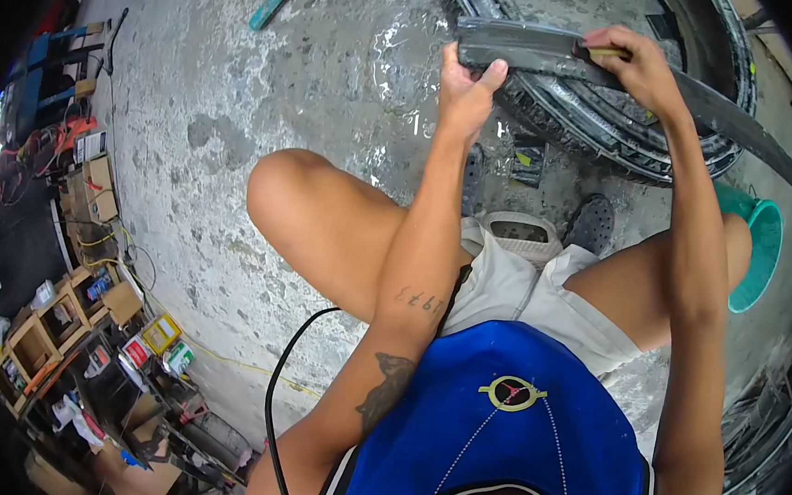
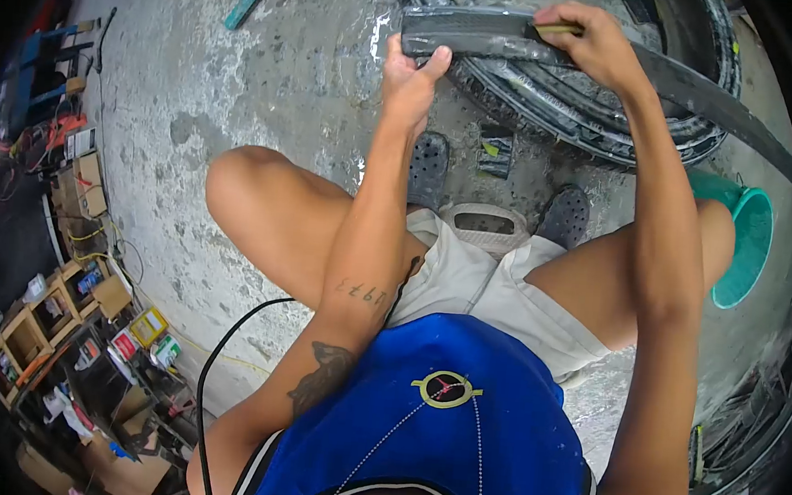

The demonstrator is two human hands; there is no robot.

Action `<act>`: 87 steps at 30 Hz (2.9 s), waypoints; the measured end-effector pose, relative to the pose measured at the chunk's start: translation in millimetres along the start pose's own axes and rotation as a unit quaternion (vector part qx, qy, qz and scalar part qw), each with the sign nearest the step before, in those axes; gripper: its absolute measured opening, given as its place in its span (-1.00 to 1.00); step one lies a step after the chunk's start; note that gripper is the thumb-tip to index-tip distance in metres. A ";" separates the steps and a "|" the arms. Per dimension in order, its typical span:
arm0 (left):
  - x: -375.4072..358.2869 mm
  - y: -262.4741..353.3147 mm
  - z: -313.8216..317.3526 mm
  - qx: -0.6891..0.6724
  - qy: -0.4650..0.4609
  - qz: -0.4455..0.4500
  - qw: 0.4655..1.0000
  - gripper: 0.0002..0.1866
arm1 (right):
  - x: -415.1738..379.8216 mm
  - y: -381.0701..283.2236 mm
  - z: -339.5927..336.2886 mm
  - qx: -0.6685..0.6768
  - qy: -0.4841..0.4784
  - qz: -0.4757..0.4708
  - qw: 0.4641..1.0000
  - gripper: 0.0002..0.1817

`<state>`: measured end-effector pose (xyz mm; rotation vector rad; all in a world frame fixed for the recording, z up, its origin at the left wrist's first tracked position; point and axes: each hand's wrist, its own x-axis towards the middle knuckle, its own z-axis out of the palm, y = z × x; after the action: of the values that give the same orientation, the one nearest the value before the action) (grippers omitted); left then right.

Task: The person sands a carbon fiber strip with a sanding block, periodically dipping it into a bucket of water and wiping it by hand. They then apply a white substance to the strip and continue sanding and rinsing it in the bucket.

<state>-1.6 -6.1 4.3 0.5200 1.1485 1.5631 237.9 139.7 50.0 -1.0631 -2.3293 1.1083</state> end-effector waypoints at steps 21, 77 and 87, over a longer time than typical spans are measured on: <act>-2.2 8.3 11.1 -0.009 -0.029 0.023 0.999 -0.45 | 88.9 -90.4 111.0 -0.042 -0.032 -0.102 0.993 -0.78; -0.7 -1.7 3.5 -0.018 -0.012 0.004 1.000 -0.42 | 78.9 -87.8 113.6 0.049 0.008 -0.098 0.994 -0.79; 4.9 -7.8 3.1 -0.041 -0.033 0.015 0.999 -0.49 | -17.3 -39.6 26.2 -0.114 0.117 -0.052 0.985 -0.73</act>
<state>3.2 -0.7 -2.2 0.5328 1.0272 1.5990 215.0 97.0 64.1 -1.0699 -2.3296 0.6511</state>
